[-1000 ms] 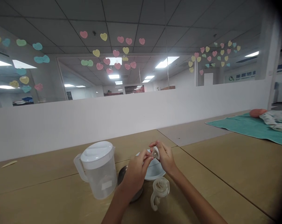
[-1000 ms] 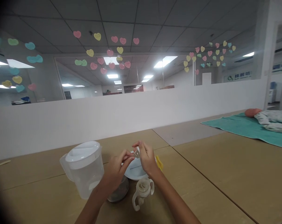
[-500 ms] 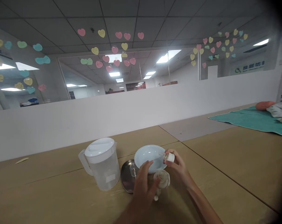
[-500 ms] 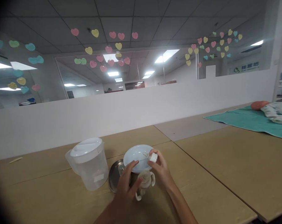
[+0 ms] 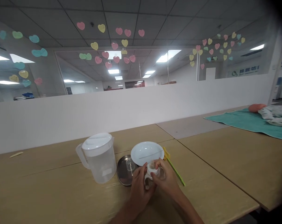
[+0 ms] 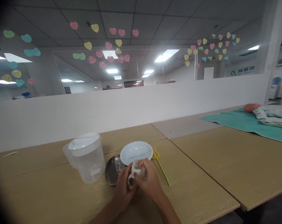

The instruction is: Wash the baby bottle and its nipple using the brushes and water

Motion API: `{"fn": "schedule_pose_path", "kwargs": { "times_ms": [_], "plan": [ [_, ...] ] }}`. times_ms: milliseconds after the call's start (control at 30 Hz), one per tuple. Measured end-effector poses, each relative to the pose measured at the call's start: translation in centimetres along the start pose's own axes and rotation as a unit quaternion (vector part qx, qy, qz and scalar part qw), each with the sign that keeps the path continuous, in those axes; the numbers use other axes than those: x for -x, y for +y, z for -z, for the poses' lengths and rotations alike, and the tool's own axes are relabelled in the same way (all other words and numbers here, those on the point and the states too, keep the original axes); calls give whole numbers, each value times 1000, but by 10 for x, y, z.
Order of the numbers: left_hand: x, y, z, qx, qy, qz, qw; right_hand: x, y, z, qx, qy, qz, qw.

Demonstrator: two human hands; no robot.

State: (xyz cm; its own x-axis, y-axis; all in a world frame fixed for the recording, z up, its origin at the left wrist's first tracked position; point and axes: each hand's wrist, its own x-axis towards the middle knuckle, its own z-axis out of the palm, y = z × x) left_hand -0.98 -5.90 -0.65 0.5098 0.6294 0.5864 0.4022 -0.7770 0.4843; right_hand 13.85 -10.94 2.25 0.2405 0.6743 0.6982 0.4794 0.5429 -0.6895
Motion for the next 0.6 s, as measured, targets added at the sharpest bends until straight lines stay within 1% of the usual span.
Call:
{"fn": "schedule_pose_path", "kwargs": {
  "times_ms": [67,167,233,300,367,433,500,600],
  "plan": [
    [-1,-3,1,-12,8,-21,1000,-9,3,6,10,-36,39,999],
    [-4,-10,-1,-36,47,-89,994,-27,11,12,25,-110,146,983],
    [-5,-12,-2,-49,75,-137,986,-35,16,11,29,-117,221,968],
    [-5,-13,-4,-59,97,-159,981,-35,20,6,30,-87,254,963],
    [-4,-13,-5,-65,115,-149,980,-30,21,-2,35,-50,245,968],
    [-2,-12,-5,-64,126,-129,982,-24,22,-7,36,-32,228,972],
    [-1,-10,-5,-57,122,-110,985,-20,21,-9,22,-34,215,976],
    [-1,-9,-5,-44,112,-93,988,-18,19,-8,-29,-55,180,982]
  ]
}}
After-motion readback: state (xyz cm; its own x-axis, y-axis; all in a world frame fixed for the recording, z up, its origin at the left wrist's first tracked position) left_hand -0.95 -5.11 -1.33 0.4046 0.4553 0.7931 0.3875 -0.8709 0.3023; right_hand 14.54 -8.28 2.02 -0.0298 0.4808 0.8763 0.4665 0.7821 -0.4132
